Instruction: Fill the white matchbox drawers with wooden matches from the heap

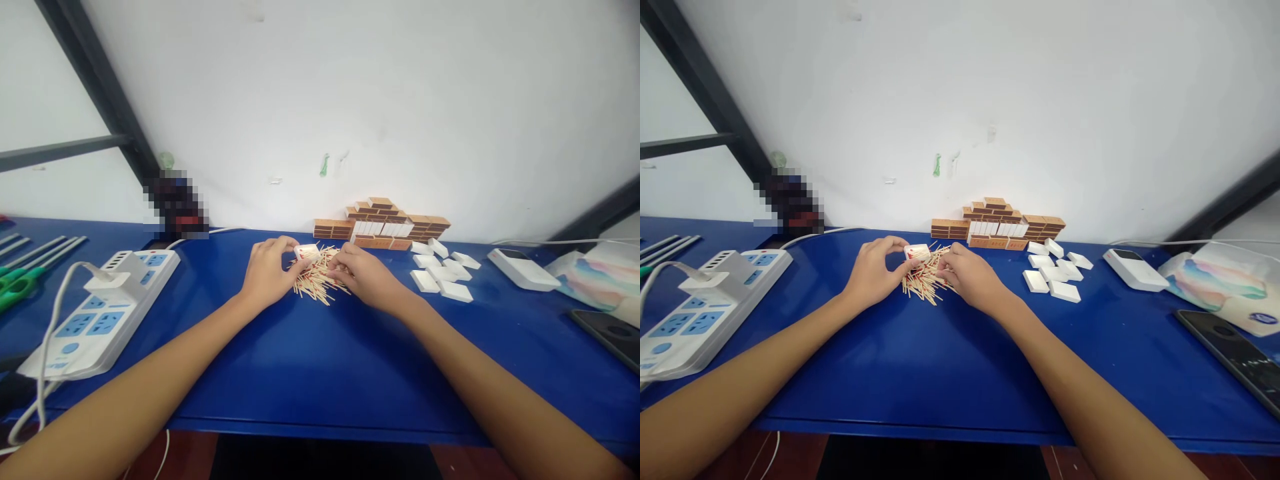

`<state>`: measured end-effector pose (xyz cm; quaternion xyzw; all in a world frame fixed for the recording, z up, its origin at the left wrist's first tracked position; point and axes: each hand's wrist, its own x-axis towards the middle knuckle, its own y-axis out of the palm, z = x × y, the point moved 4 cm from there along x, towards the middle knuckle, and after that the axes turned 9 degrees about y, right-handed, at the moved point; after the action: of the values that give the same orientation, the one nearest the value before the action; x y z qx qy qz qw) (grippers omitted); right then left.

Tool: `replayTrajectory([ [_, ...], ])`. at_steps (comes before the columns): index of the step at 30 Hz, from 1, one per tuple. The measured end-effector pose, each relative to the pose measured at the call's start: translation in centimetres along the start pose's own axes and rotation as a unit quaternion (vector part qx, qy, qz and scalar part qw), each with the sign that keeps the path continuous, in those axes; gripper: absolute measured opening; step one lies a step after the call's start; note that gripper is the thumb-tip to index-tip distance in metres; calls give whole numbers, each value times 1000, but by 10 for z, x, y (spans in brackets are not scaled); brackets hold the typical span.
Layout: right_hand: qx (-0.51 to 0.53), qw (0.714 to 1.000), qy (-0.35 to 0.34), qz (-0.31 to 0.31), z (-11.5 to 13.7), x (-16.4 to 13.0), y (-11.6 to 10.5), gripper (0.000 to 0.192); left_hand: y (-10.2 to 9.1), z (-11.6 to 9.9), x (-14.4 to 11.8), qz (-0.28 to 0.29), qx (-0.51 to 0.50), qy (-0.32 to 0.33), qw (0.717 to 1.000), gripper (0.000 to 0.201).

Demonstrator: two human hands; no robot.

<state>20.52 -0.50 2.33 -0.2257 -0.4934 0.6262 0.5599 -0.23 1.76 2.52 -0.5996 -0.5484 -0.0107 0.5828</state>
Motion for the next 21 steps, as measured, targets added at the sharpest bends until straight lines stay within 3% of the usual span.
replayTrajectory([
  [6,96,991,2,-96,-10,-1,-17,6,7,-5,-3,32,-44,39,998,32],
  [13,106,992,-43,-62,8,-8,-15,3,12,-20,-8,51,-86,89,991,33],
  [21,117,992,-10,-47,10,-9,-12,1,9,-24,-7,64,-85,108,988,32],
])
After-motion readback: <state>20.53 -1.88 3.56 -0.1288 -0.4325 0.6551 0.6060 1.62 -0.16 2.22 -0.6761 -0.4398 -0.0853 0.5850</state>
